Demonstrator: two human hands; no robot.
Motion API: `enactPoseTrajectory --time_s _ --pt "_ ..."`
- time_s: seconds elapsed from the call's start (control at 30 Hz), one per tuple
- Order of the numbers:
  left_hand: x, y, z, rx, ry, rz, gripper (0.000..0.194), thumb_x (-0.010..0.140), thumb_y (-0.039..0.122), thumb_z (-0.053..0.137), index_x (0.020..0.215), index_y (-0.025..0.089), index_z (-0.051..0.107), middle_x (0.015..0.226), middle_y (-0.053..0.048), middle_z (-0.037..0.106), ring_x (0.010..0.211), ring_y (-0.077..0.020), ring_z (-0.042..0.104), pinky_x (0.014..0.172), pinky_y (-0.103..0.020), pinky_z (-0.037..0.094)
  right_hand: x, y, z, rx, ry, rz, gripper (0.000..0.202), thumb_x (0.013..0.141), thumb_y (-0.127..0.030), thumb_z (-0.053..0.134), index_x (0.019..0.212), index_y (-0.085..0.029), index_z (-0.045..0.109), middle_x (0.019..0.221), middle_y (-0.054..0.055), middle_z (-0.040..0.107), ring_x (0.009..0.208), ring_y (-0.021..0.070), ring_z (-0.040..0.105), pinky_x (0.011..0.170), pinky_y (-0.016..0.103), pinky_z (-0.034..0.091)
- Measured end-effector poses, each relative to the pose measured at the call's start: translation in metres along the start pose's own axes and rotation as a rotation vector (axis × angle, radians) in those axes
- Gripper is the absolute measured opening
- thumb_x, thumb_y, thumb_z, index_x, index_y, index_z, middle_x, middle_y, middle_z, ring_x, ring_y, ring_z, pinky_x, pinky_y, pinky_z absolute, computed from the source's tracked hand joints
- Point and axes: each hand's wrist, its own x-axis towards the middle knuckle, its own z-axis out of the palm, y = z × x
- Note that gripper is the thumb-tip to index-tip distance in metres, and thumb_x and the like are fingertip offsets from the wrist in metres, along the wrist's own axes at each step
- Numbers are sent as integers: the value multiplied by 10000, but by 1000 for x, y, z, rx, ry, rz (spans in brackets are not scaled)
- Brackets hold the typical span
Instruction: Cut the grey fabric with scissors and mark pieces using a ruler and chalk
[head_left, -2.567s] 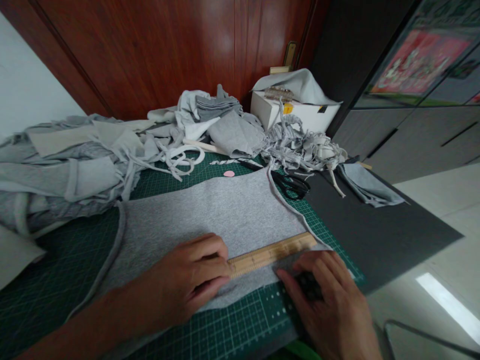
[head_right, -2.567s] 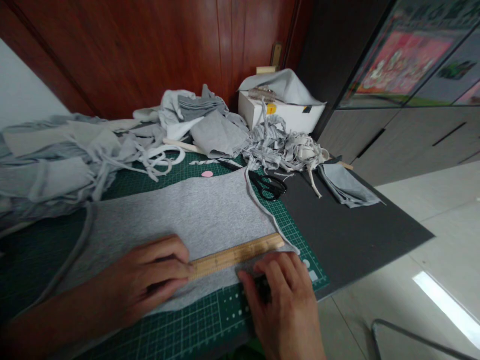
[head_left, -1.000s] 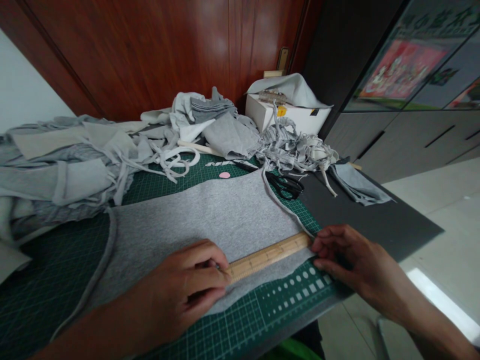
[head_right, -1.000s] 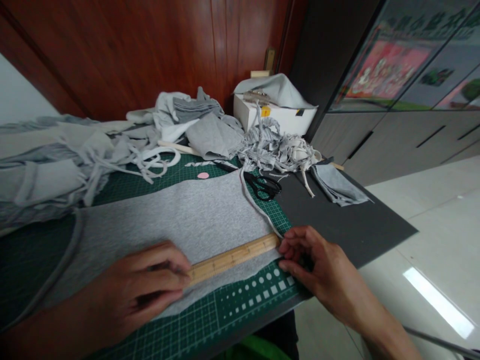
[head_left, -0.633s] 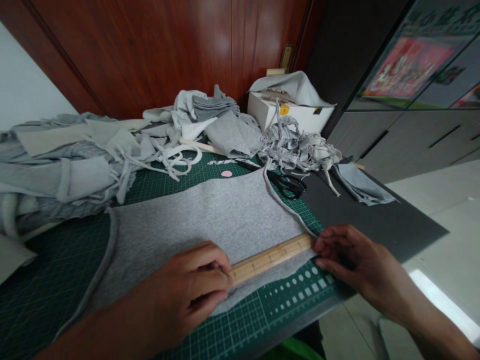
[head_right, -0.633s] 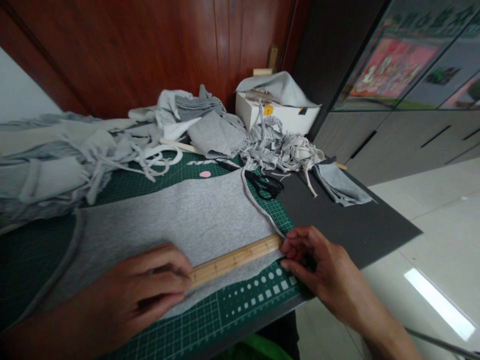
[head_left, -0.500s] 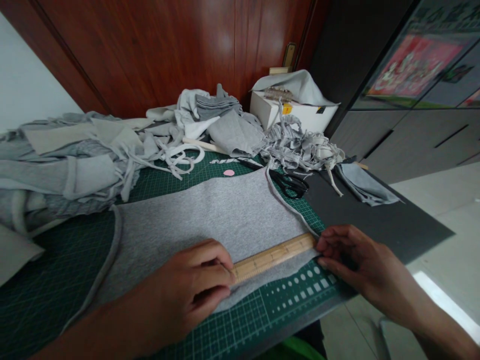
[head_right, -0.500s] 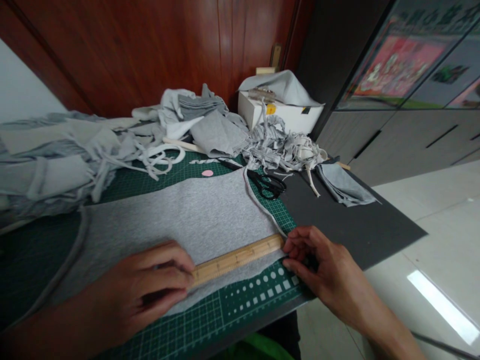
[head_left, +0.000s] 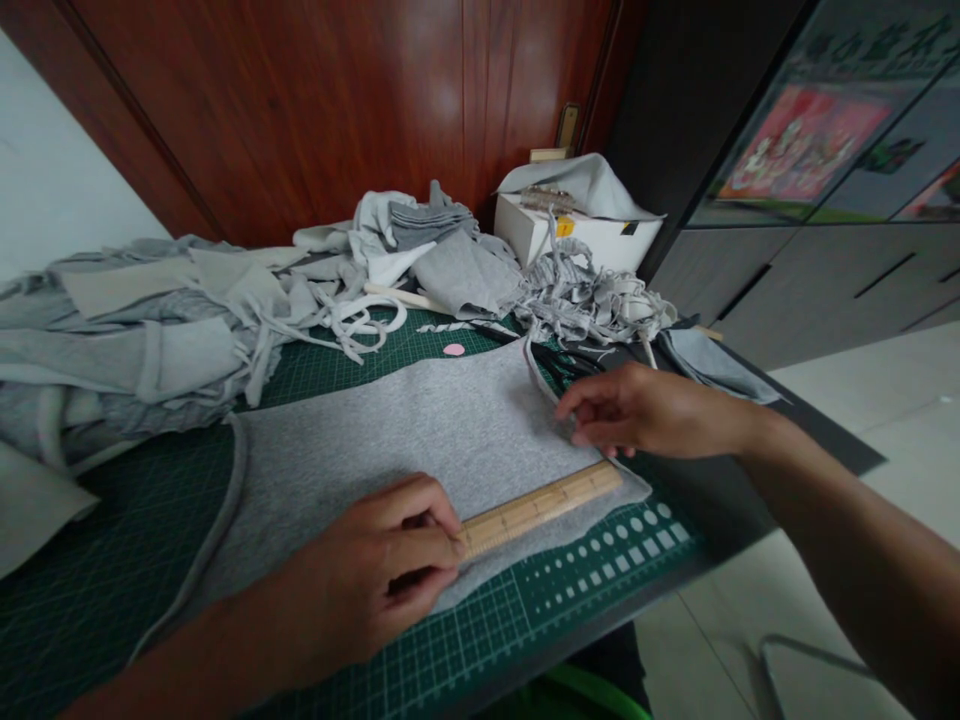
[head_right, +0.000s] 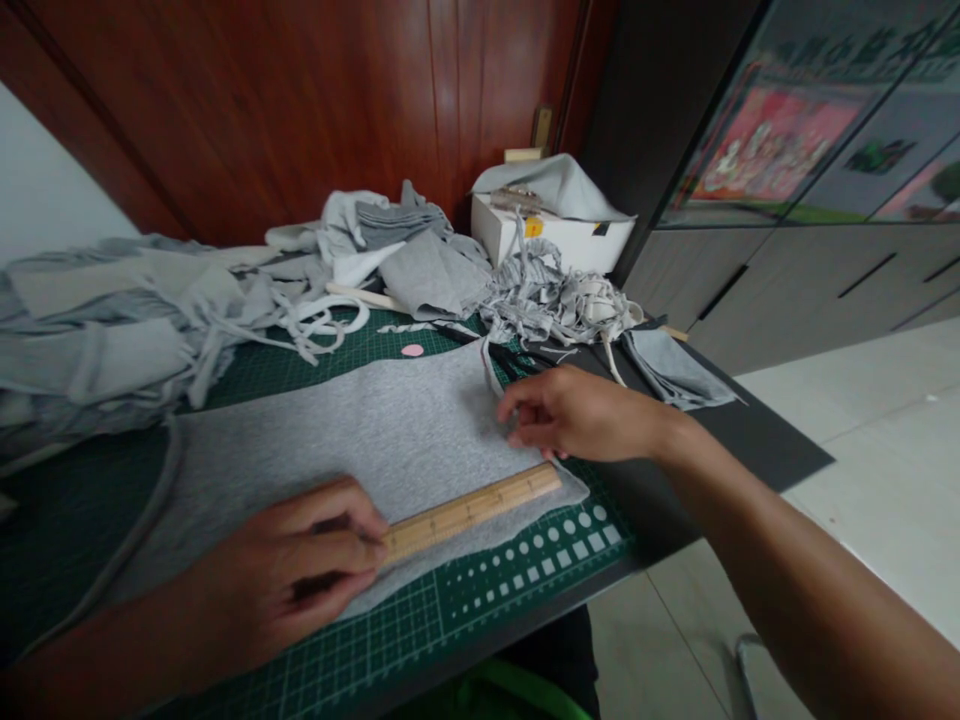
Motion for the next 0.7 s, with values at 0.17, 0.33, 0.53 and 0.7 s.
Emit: enactPoseTrajectory --time_s 0.17,0.33,0.53,0.7 --pt "-1 2 0 35 -14 -11 209 933 47 586 914 214 710 1045 -23 655 902 -119 649 774 -218 513 75 -25 30 -146 34 -499 191 913 -282 764 1052 -156 736 1010 66 773 886 192 712 803 318 568" --pt "-2 0 1 31 -12 16 185 940 65 592 914 210 705 1051 -25 658 899 -124 638 773 -231 500 132 -33 67 -462 -69 -849 554 962 -393 752 1406 -90 618 1516 212 601 1455 279 500 1221 430 369" --pt "0 -2 -3 40 -30 8 162 955 89 605 961 217 704 1065 -23 663 931 -133 622 782 -234 484 155 -30 87 -724 -84 -781 739 1039 -537 580 1626 -136 379 1735 184 282 1620 343 188 1302 565 116" --pt "3 9 0 115 0 -30 337 949 44 542 1168 252 691 1197 -42 654 1089 -178 605 952 -298 513 159 -30 88 -729 -72 -705 798 1033 -599 554 1660 -165 320 1757 183 198 1626 370 137 1292 600 77"
